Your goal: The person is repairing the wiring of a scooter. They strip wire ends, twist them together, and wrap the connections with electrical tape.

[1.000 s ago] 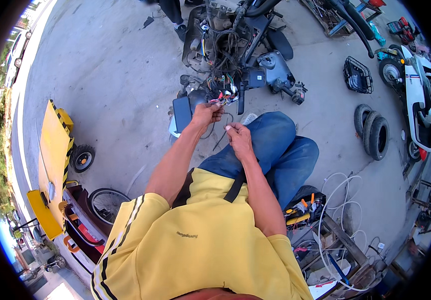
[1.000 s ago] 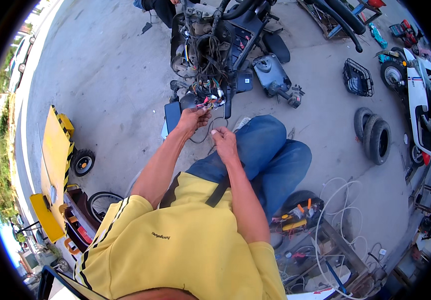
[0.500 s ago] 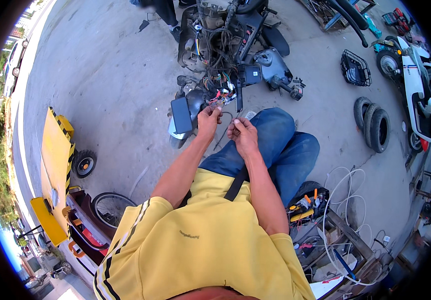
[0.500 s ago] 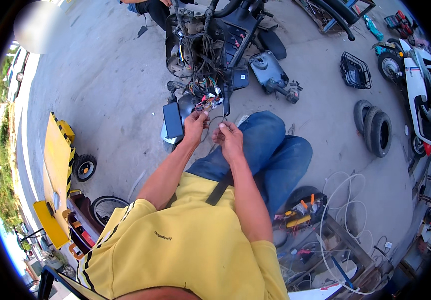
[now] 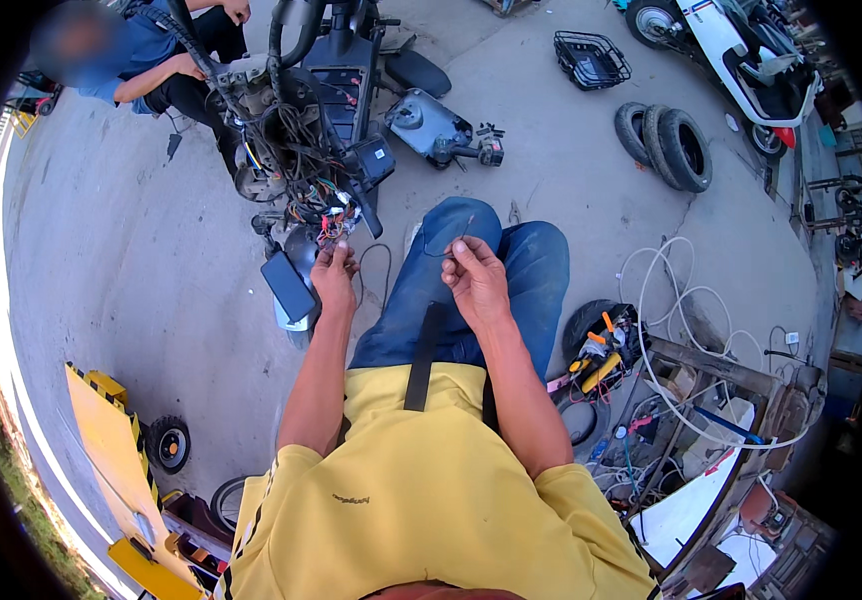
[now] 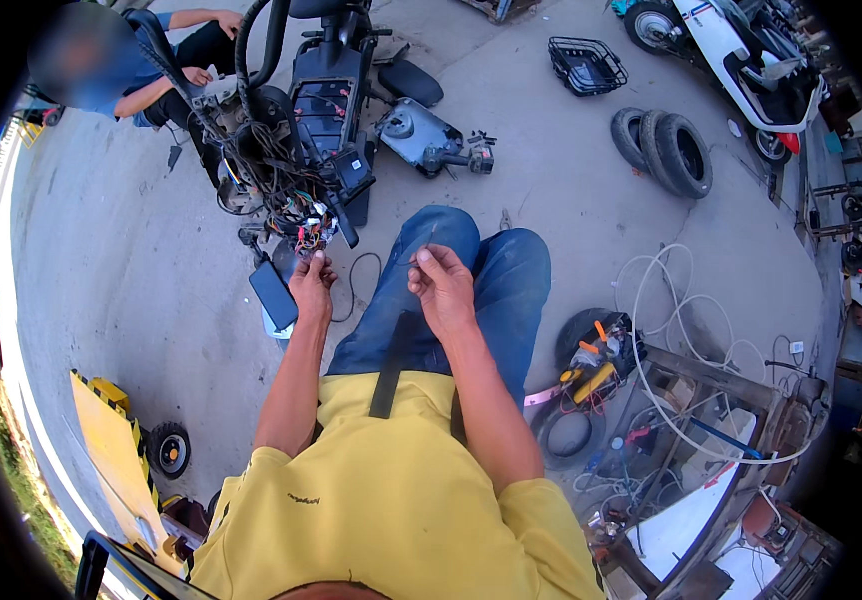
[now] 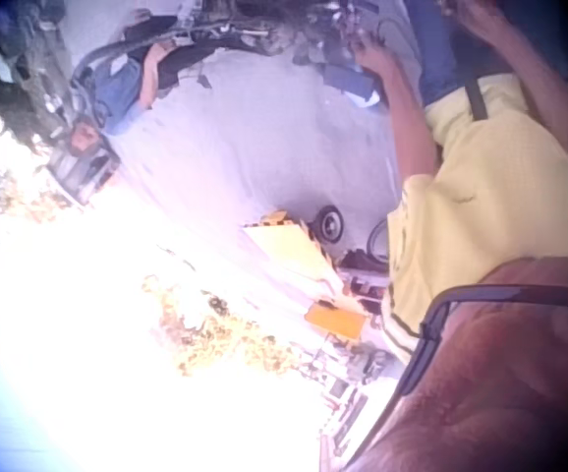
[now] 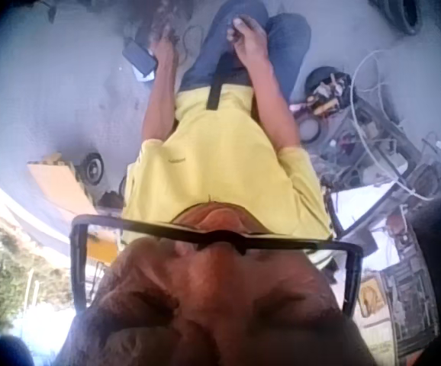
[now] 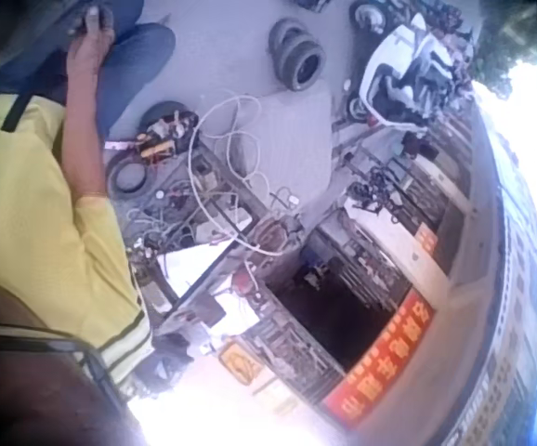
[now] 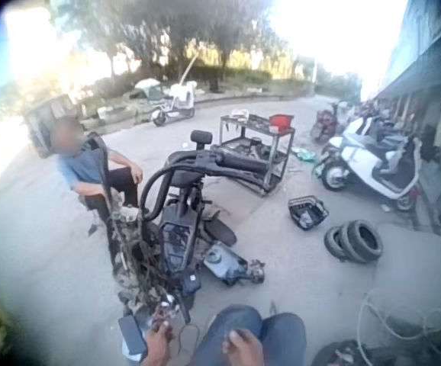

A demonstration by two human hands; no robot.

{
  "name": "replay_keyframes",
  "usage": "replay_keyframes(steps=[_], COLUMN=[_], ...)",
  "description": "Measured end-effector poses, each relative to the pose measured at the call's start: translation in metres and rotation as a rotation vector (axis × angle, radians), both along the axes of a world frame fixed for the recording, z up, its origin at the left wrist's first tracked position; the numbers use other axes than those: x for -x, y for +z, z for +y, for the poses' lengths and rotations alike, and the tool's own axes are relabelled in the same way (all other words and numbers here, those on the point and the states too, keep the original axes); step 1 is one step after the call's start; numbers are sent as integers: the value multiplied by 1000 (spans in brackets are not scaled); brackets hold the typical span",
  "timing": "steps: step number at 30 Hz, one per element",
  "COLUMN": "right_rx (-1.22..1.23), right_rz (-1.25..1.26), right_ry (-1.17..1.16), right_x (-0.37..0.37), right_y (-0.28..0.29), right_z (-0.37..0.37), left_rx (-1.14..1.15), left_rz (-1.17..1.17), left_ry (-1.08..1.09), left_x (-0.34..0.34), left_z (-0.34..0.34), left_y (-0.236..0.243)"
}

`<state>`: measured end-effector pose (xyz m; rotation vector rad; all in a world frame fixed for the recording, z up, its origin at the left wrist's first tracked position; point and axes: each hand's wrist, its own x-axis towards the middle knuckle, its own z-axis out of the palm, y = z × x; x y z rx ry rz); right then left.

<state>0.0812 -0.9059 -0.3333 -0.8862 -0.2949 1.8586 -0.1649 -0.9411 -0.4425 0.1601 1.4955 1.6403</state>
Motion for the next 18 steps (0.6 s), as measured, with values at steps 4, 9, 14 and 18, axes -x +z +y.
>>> replay_keyframes(steps=[4, 9, 14, 18], right_rx=[-55, -116, -88, -21], right_rz=[-177, -488, -575, -649], right_ry=[-218, -309, -249, -165], right_x=[-46, -89, -88, -84], right_y=[3, -22, -43, -74], right_z=[30, 93, 127, 140], left_rx=[-10, 25, 45, 81], left_rz=[-5, 115, 111, 100], left_ry=[0, -23, -29, -100], left_x=[5, -4, -6, 0], left_z=[2, 11, 6, -7], left_y=[-4, 4, 6, 10])
